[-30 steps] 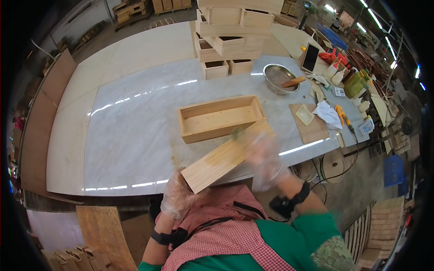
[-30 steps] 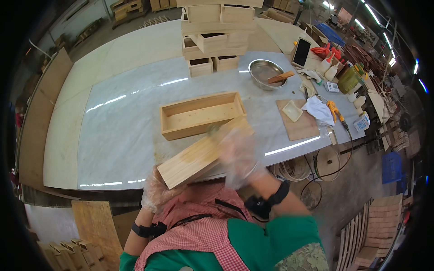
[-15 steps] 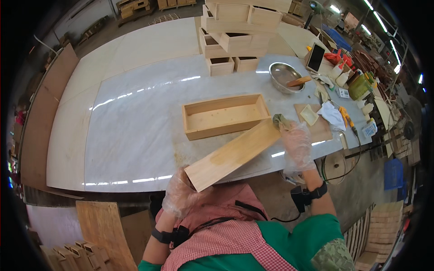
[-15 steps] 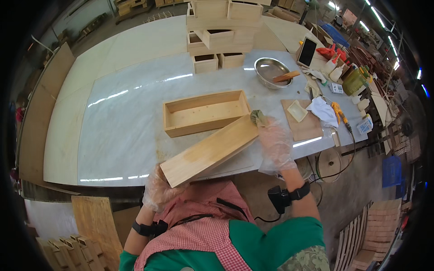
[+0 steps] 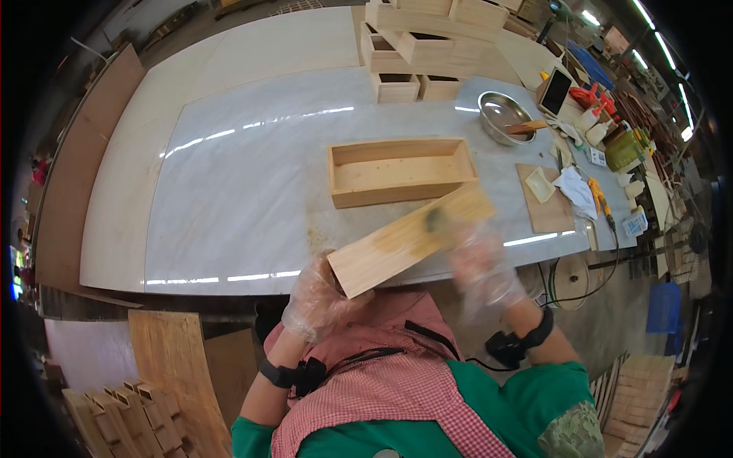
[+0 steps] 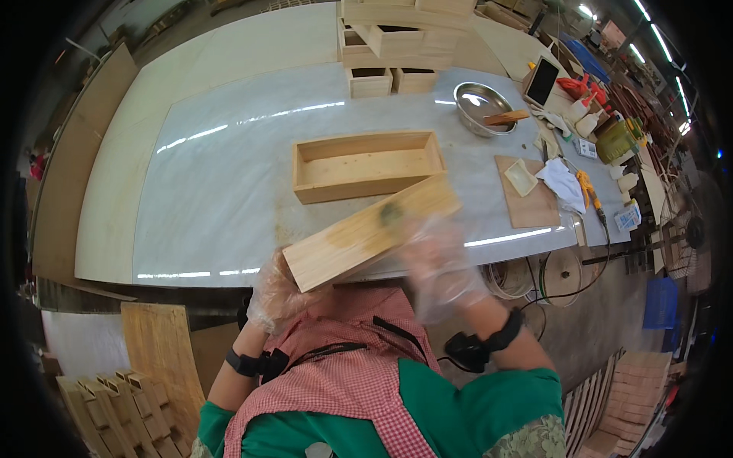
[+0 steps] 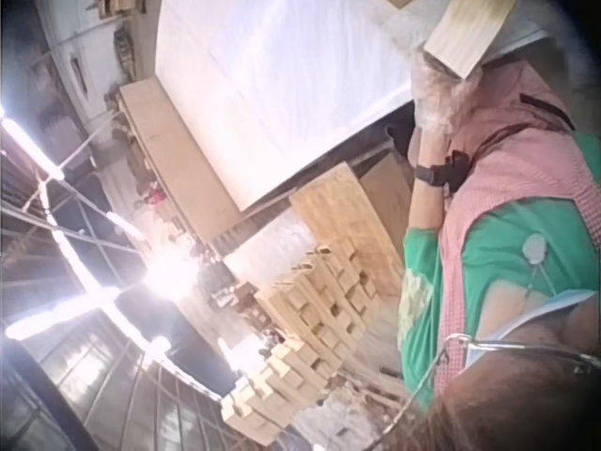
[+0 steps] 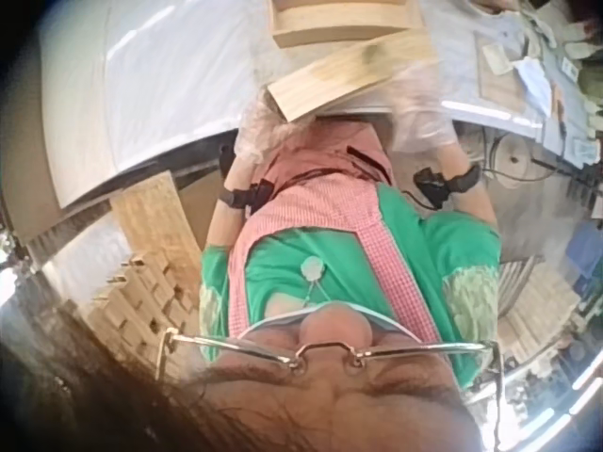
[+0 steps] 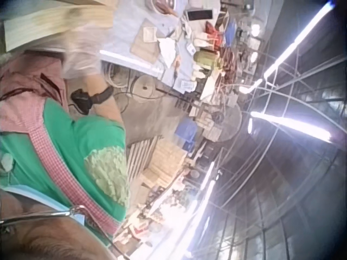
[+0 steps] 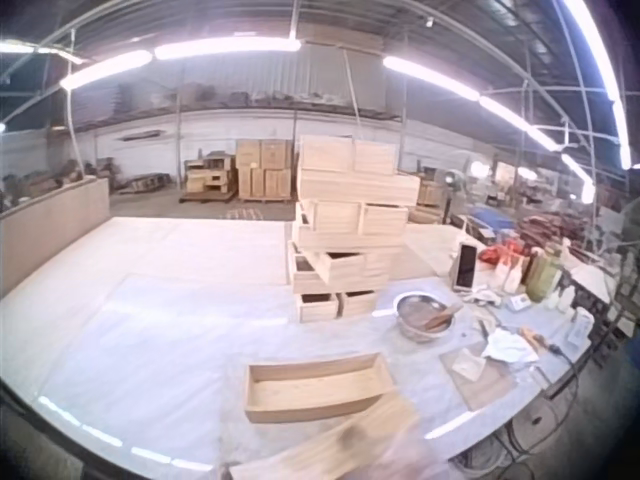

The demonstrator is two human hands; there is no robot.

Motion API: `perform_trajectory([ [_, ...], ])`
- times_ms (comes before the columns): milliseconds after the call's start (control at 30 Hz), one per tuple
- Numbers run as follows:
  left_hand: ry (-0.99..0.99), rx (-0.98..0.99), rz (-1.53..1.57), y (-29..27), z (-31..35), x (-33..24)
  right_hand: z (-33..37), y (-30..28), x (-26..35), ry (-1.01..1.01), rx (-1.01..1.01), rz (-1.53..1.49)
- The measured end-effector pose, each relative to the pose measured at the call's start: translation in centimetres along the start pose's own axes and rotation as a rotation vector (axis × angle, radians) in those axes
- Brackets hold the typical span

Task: The recorder is polishing wooden drawer components with a cloth and wax in a manufacturing environment.

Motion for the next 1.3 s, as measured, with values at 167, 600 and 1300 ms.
perform_trajectory([
  [167, 0.034, -0.048, 0.312, -0.7, 0.2, 5.4, -5.1, 6.2, 12.9, -0.256, 0.33, 0.046],
  [600, -0.049, 0.026, 0.677, 0.4, -0.3, 8.0, -6.1, 10.4, 12.7, -0.112, 0.689, 0.307],
  [1300, 0.272, -0.043, -0.065, -0.7, 0.4, 0.6, -7.6, 10.5, 11.2, -0.267, 0.503, 0.329],
])
Point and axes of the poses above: each hand's wrist, its own z-axis away from the middle knuckle, its own y-axis out of the palm, x = y × z, the point moved 9 cm from there along -z, towards the middle knuckle, and after that the axes turned 3 degrees about x, right-handed, at the moved point
